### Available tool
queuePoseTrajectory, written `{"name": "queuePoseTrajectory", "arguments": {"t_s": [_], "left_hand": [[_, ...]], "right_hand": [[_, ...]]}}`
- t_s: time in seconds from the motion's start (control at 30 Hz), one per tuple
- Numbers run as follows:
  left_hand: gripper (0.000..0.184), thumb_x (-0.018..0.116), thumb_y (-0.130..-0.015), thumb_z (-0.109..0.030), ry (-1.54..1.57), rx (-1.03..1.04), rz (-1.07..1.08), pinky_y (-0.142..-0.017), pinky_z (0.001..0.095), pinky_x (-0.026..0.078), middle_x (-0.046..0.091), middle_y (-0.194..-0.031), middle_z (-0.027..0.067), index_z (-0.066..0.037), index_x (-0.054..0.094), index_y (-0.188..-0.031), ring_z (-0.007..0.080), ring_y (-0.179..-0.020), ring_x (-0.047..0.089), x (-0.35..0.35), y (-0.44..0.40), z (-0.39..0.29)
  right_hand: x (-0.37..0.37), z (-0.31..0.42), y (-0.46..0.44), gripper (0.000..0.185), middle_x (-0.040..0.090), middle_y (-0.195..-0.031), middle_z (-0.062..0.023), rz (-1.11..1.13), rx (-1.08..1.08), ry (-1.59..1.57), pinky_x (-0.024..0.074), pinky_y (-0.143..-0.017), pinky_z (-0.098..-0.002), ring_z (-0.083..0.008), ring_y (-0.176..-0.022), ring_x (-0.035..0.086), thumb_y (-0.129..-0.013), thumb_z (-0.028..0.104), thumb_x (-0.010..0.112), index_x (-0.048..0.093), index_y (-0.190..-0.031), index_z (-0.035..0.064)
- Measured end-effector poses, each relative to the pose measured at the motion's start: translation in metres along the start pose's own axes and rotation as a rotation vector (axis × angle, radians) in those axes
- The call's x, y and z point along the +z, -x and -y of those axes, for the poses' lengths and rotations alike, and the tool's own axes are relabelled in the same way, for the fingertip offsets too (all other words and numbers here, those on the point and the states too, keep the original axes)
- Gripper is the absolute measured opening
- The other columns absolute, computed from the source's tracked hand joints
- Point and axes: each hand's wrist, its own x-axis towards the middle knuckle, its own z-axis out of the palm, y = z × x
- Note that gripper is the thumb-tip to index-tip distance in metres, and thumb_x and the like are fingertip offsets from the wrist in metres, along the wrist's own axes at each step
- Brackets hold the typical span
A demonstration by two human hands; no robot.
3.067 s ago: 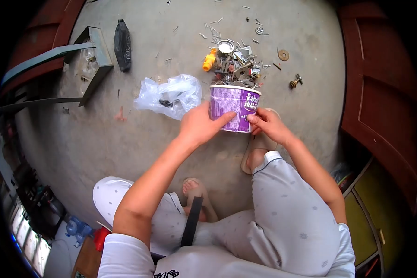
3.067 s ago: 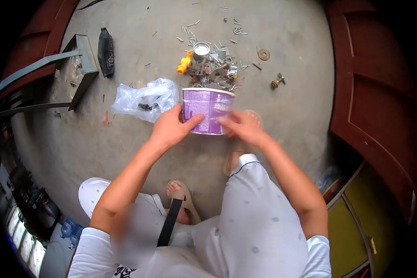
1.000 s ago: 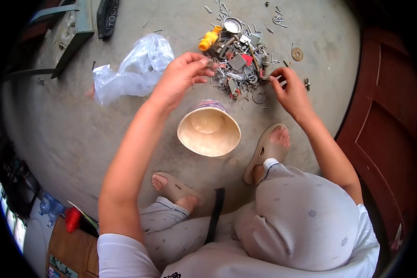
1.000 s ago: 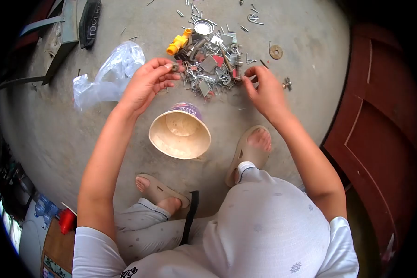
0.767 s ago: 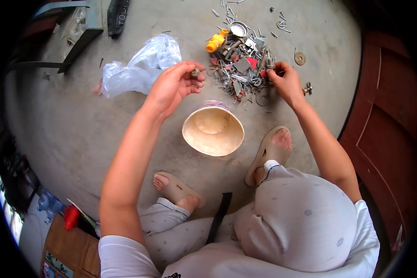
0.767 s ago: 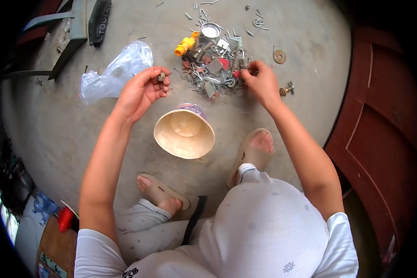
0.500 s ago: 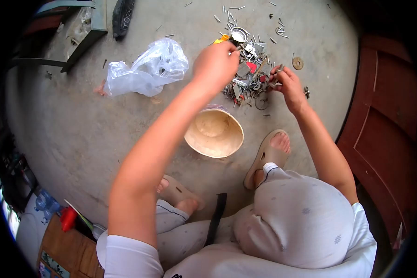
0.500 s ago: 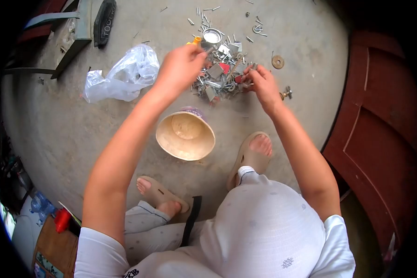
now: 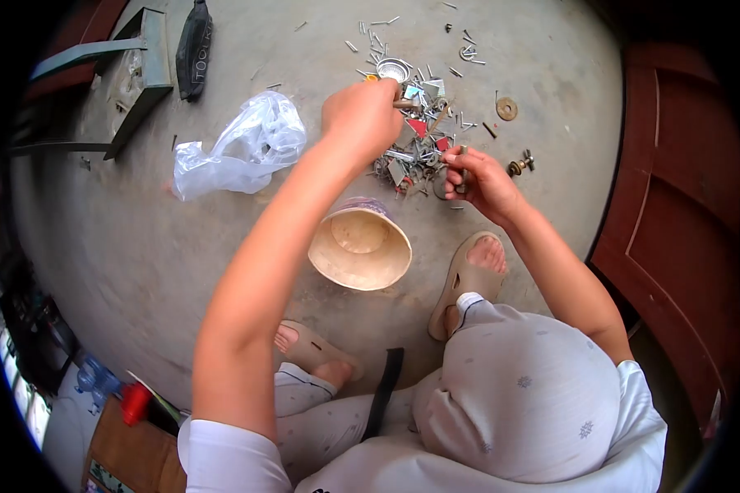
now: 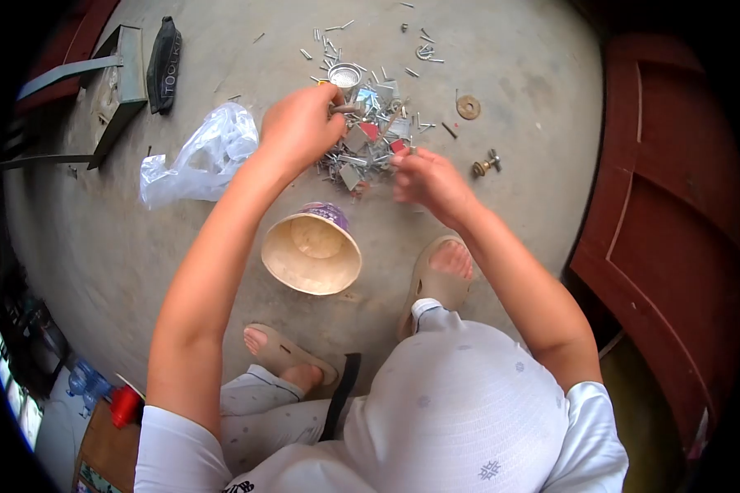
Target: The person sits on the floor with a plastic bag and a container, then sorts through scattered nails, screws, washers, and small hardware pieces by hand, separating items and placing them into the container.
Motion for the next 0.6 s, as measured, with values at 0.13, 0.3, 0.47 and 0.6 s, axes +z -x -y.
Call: {"name": "queuePoseTrajectory", "arguments": {"t_s": [0.13, 0.3, 0.47, 0.6], "left_hand": [[0.02, 0.063, -0.079, -0.013, 0.184, 0.378, -0.093, -0.062, 0.0375, 0.051, 0.067, -0.089, 0.0078, -0.014, 0.065, -0.099, 0.0262, -0.075, 0.065, 0.007, 0.05, -0.007], [0.018, 0.065, -0.082, -0.016, 0.249, 0.476, 0.002, -0.059, 0.0357, 0.049, 0.065, -0.082, 0.0071, -0.013, 0.063, -0.1, 0.0239, -0.07, 0.064, 0.026, 0.082, -0.014], [0.016, 0.062, -0.084, -0.021, 0.61, -0.096, 0.011, -0.059, 0.0385, 0.047, 0.061, -0.07, 0.0078, -0.007, 0.061, -0.093, 0.025, -0.067, 0.063, 0.018, 0.094, 0.013], [0.02, 0.062, -0.084, -0.021, 0.524, -0.267, 0.039, -0.062, 0.0366, 0.047, 0.062, -0.069, 0.009, -0.004, 0.063, -0.095, 0.0224, -0.067, 0.062, 0.002, 0.082, 0.051]], "right_hand": [[0.016, 0.012, 0.012, 0.027, 0.06, -0.097, -0.0053, 0.202, 0.144, -0.236, 0.0489, -0.082, -0.0338, -0.0164, -0.083, 0.06, -0.089, 0.029, 0.061, 0.059, -0.108, 0.009], [0.022, 0.0, 0.009, 0.03, 0.06, -0.105, -0.0054, 0.138, 0.14, -0.087, 0.0485, -0.087, -0.0379, -0.0165, -0.091, 0.059, -0.087, 0.028, 0.065, 0.057, -0.11, 0.0107], [0.003, 0.009, 0.017, 0.023, 0.06, -0.087, 0.0002, -0.058, -0.016, 0.171, 0.0518, -0.071, -0.0319, -0.012, -0.078, 0.06, -0.087, 0.019, 0.065, 0.056, -0.106, 0.0097], [-0.052, 0.019, 0.002, 0.027, 0.06, -0.081, -0.0021, -0.45, -0.331, 0.682, 0.0498, -0.067, -0.0299, -0.0125, -0.074, 0.061, -0.084, 0.017, 0.066, 0.054, -0.106, 0.0066]]}}
